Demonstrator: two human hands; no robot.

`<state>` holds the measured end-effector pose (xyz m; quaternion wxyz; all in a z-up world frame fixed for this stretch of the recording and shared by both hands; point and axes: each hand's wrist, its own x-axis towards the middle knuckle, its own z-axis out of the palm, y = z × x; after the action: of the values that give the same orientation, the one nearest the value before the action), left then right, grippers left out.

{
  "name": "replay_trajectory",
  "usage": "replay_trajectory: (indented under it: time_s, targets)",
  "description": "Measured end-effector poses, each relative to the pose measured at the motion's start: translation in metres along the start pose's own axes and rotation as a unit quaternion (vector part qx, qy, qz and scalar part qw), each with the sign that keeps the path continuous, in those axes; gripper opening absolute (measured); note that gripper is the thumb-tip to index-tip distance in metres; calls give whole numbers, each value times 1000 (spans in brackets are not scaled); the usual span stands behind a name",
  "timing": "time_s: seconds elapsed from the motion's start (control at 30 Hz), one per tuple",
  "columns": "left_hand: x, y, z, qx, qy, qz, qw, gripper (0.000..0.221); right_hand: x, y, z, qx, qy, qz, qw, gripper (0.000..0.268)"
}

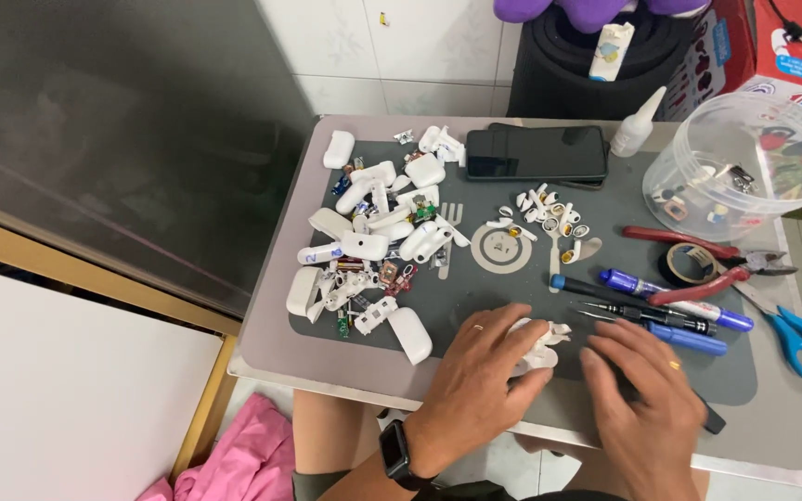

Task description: Assembling small white plastic electronic components on a repair bench

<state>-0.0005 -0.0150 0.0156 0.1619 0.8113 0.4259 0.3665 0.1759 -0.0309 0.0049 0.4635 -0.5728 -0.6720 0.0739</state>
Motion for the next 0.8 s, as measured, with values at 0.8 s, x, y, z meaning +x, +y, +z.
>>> replay_trajectory:
  time_s: [0.8]
  targets:
    - [201, -286, -93, 261, -138, -208, 933, 27, -23, 30, 0, 9, 5, 164, 986, 12]
